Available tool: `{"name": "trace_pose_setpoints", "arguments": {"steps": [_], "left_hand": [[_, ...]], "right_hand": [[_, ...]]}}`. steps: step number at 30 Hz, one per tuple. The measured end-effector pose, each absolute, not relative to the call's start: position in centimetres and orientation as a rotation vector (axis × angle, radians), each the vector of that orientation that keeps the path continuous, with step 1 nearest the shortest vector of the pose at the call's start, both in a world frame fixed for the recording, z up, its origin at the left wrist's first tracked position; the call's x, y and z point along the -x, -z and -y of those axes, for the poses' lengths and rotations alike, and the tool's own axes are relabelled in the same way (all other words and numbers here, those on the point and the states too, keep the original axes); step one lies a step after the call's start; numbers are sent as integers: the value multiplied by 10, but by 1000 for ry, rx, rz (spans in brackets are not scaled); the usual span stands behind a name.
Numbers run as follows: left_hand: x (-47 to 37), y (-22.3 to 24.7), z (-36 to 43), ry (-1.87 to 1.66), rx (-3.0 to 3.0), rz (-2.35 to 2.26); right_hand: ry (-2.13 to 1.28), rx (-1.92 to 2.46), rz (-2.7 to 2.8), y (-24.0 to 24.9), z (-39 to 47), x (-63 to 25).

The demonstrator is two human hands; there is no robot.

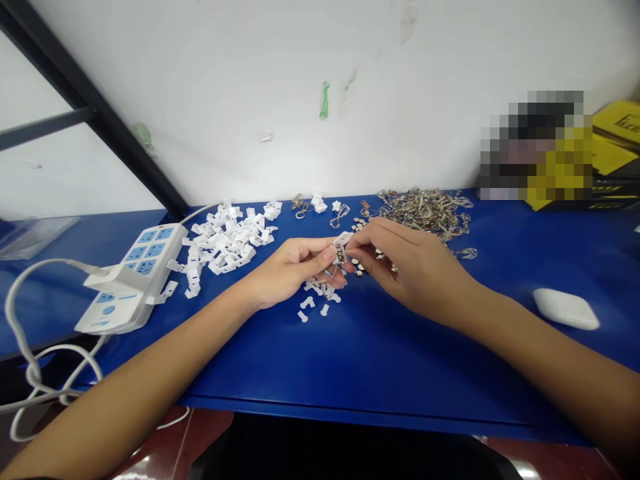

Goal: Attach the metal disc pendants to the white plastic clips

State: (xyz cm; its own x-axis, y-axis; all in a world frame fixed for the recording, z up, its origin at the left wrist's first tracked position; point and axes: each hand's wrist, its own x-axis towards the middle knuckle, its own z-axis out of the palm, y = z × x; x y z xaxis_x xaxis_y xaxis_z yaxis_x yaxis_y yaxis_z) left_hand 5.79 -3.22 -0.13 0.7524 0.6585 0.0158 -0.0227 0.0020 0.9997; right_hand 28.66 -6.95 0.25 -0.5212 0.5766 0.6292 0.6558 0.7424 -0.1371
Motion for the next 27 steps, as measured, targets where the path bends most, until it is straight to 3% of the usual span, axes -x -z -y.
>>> {"name": "trace_pose_setpoints", "arguments": {"steps": [5,11,17,27], "left_hand": [[-61,-2,35,-609,-1410,-544],[-64,2,38,-654,-1381,-593],[-63,-1,40,-661,-1399,-713],[-64,-2,37,-658,-1390,-787]], "right_hand": [[175,910,2226,1,72,-281],[471,888,2163,6,73,-278],[280,890,2191,2,66,-285],[488,809,2245,3,65,-287]]}}
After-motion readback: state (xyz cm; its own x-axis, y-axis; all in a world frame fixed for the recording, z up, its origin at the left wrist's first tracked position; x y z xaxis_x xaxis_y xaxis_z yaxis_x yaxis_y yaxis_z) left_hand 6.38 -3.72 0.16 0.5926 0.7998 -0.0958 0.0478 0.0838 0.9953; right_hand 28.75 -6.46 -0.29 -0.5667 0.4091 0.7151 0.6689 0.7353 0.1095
